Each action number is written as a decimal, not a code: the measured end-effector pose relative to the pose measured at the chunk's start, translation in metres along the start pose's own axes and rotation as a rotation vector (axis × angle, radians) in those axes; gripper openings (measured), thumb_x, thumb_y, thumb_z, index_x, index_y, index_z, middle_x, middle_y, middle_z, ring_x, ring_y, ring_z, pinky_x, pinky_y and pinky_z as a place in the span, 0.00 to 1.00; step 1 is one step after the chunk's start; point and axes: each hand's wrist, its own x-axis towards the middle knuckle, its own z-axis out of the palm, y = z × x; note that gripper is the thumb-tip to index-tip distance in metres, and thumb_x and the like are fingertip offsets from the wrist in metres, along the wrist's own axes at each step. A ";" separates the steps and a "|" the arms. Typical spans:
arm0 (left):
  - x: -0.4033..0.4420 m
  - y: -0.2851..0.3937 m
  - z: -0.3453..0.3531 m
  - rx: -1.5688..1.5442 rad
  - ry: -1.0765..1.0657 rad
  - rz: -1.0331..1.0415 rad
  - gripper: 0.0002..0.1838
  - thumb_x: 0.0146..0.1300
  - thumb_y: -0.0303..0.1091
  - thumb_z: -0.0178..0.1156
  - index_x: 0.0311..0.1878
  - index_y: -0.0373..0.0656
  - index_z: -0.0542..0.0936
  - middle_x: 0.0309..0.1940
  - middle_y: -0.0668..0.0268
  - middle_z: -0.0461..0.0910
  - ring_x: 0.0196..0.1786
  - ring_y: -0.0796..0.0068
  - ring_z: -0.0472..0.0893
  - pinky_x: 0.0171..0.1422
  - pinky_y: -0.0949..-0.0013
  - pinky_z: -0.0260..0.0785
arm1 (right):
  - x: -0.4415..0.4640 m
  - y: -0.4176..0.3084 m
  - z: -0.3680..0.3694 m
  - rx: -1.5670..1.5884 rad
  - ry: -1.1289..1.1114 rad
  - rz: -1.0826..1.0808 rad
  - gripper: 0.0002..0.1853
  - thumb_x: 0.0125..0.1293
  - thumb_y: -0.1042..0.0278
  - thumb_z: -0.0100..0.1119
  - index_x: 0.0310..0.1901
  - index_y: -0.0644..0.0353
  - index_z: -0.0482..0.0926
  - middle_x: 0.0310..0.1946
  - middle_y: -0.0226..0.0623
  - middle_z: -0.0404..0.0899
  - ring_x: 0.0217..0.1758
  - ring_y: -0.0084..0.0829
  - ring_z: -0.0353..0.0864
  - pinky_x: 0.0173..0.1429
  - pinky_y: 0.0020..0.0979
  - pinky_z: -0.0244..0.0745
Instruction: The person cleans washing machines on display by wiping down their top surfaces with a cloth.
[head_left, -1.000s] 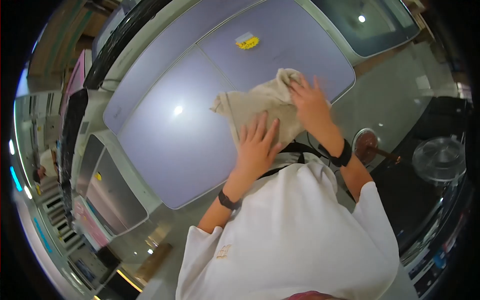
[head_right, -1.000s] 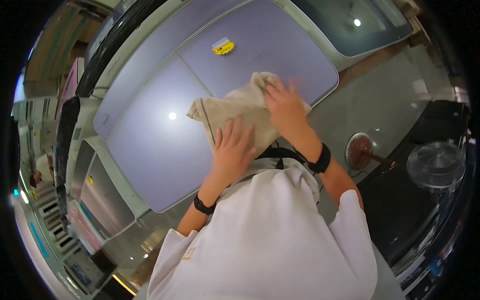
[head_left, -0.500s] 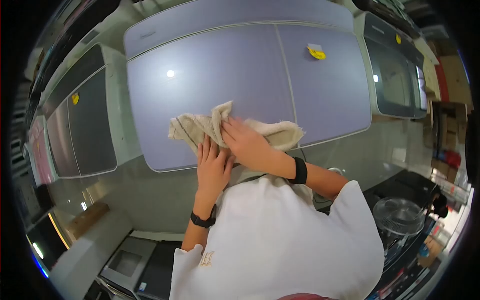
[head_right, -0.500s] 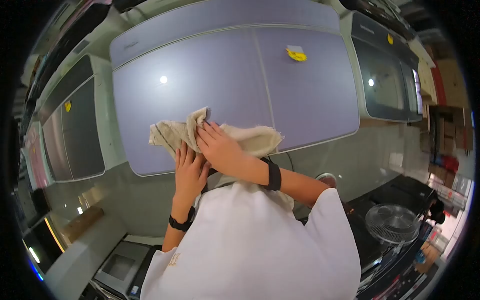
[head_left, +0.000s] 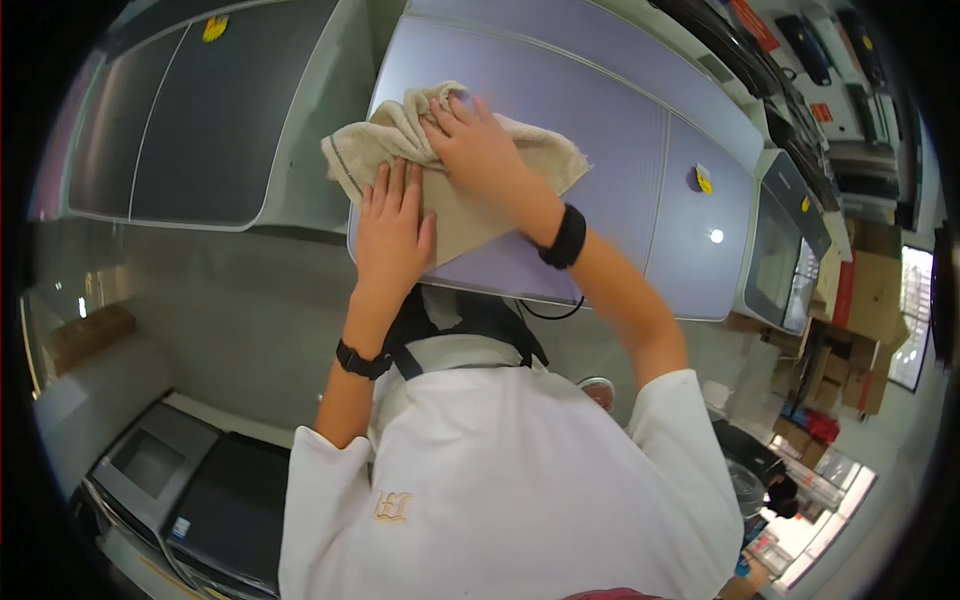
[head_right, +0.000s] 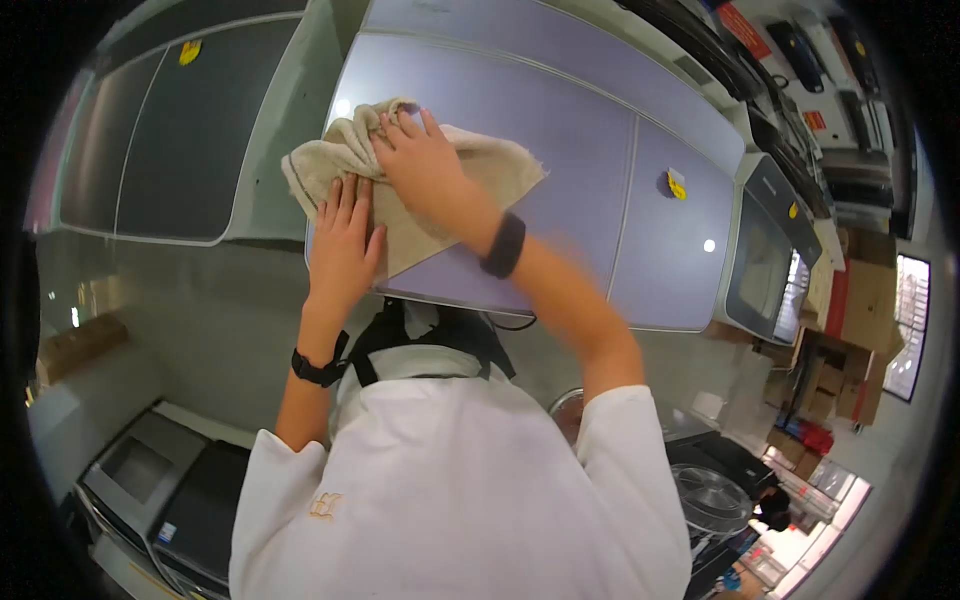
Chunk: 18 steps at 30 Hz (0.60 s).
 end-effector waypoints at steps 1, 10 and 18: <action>-0.013 -0.002 0.000 -0.001 0.007 -0.001 0.36 0.71 0.38 0.60 0.80 0.41 0.65 0.80 0.51 0.64 0.83 0.45 0.60 0.84 0.43 0.53 | -0.008 -0.015 -0.004 0.041 0.017 -0.018 0.29 0.63 0.70 0.62 0.68 0.60 0.77 0.75 0.43 0.72 0.79 0.48 0.68 0.82 0.58 0.58; -0.066 -0.014 -0.026 -0.037 -0.132 0.167 0.36 0.72 0.44 0.62 0.79 0.40 0.67 0.80 0.51 0.63 0.83 0.48 0.60 0.85 0.45 0.54 | -0.109 -0.019 -0.041 -0.078 -0.221 0.293 0.33 0.61 0.73 0.64 0.72 0.52 0.76 0.79 0.32 0.68 0.82 0.48 0.64 0.80 0.71 0.54; -0.023 -0.012 -0.003 0.137 0.026 0.247 0.37 0.71 0.56 0.63 0.79 0.56 0.69 0.82 0.51 0.59 0.83 0.41 0.57 0.85 0.39 0.50 | -0.105 -0.039 -0.024 -0.294 -0.100 0.426 0.33 0.64 0.67 0.63 0.73 0.62 0.72 0.72 0.37 0.74 0.79 0.44 0.68 0.81 0.73 0.51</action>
